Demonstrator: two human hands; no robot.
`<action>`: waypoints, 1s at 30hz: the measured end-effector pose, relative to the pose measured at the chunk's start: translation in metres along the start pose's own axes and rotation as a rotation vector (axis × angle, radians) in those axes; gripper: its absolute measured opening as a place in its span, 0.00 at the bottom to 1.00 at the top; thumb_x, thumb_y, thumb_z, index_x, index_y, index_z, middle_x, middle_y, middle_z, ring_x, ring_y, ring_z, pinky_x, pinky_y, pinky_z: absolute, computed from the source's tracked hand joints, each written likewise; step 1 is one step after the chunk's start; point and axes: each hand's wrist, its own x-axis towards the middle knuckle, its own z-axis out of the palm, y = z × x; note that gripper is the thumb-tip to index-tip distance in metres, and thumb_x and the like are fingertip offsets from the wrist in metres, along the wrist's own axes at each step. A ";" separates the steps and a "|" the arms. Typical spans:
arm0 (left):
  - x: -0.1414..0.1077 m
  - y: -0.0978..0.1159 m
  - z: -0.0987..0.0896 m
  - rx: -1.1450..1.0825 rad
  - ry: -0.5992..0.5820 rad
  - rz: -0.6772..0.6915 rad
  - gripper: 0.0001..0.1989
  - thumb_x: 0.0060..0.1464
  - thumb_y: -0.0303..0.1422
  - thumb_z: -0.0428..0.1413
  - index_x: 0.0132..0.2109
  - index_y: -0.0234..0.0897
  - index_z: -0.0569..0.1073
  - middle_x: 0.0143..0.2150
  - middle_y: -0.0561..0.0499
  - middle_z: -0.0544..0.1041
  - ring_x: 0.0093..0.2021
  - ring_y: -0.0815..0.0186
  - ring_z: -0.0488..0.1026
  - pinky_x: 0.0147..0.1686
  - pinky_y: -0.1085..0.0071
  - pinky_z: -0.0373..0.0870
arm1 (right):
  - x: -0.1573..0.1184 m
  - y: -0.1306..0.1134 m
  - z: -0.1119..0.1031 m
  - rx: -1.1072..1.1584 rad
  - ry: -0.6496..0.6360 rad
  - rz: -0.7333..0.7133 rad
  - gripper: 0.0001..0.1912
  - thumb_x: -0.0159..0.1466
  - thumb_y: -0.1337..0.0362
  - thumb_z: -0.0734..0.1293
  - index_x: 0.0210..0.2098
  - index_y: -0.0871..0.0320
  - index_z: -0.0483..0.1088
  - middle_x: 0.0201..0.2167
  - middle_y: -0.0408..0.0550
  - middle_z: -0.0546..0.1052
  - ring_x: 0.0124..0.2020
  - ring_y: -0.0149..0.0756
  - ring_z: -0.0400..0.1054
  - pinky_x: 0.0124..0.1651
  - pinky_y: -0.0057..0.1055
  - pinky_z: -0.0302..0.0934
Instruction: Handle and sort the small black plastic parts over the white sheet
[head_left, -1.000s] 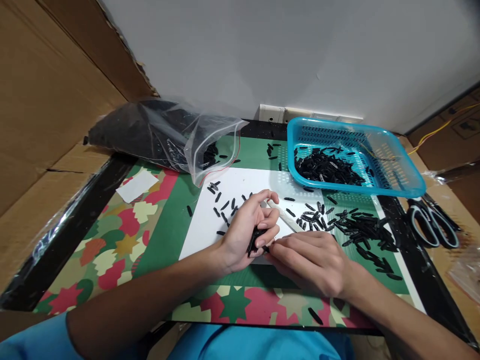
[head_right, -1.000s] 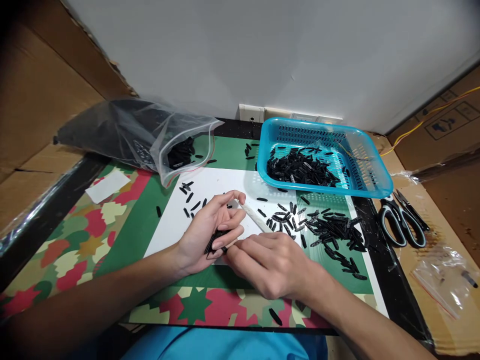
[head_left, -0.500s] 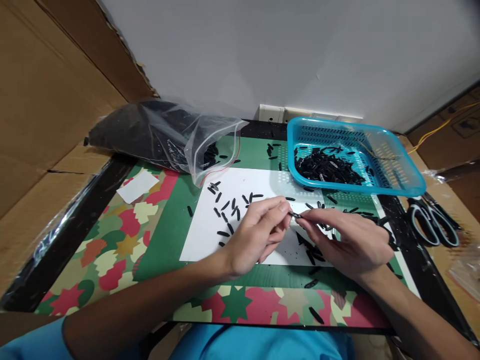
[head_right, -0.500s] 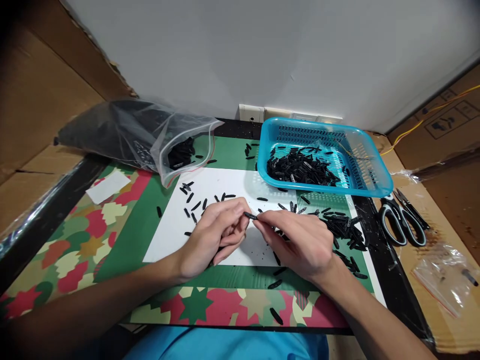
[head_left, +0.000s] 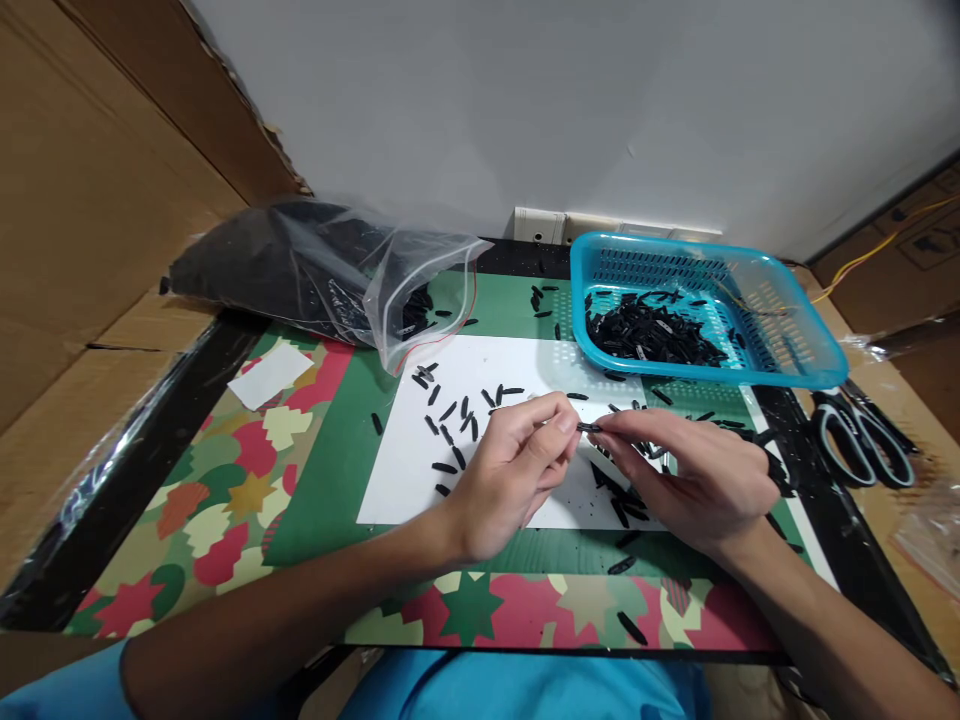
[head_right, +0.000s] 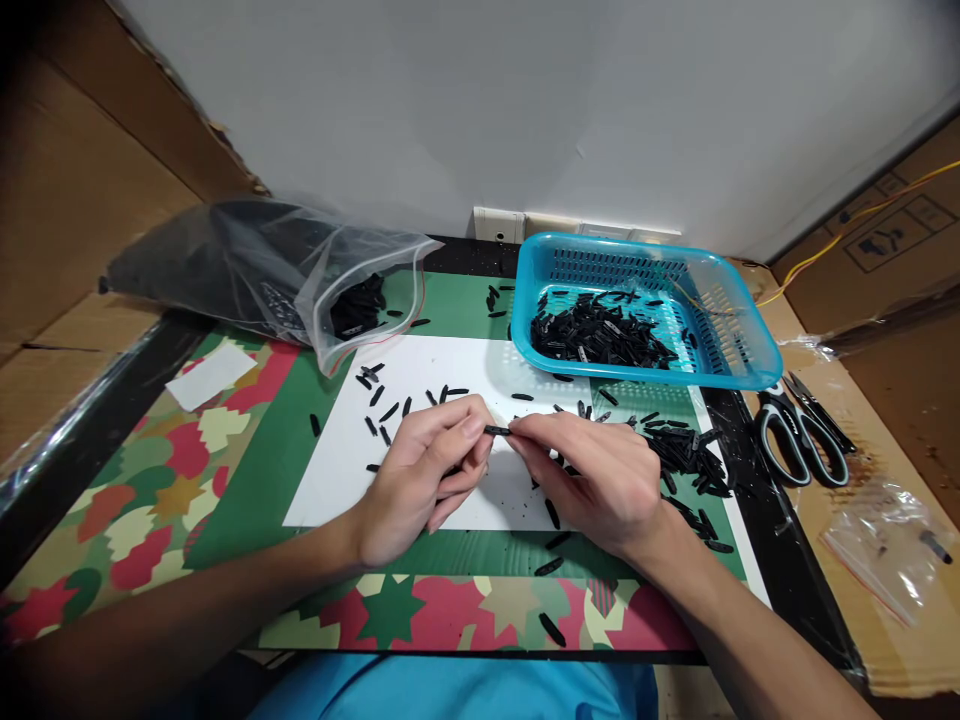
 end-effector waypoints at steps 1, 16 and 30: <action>0.000 0.000 0.000 -0.004 -0.002 0.006 0.20 0.72 0.47 0.53 0.34 0.39 0.65 0.21 0.62 0.54 0.15 0.78 0.49 0.13 0.82 0.47 | 0.000 0.000 0.000 0.001 -0.003 -0.001 0.08 0.69 0.75 0.72 0.45 0.56 0.77 0.34 0.46 0.87 0.31 0.35 0.84 0.34 0.25 0.75; 0.003 -0.008 -0.001 0.158 0.051 0.086 0.24 0.71 0.49 0.54 0.32 0.38 0.62 0.24 0.60 0.55 0.20 0.77 0.50 0.18 0.76 0.47 | 0.001 -0.001 0.000 0.262 -0.115 0.127 0.06 0.71 0.72 0.68 0.43 0.56 0.77 0.33 0.45 0.85 0.30 0.32 0.79 0.34 0.26 0.72; 0.002 -0.009 -0.006 0.637 0.027 0.318 0.18 0.76 0.39 0.47 0.36 0.39 0.69 0.31 0.55 0.71 0.29 0.70 0.64 0.34 0.71 0.60 | 0.010 -0.001 -0.007 0.485 -0.275 0.312 0.08 0.71 0.72 0.68 0.38 0.58 0.79 0.30 0.44 0.84 0.28 0.30 0.76 0.34 0.25 0.68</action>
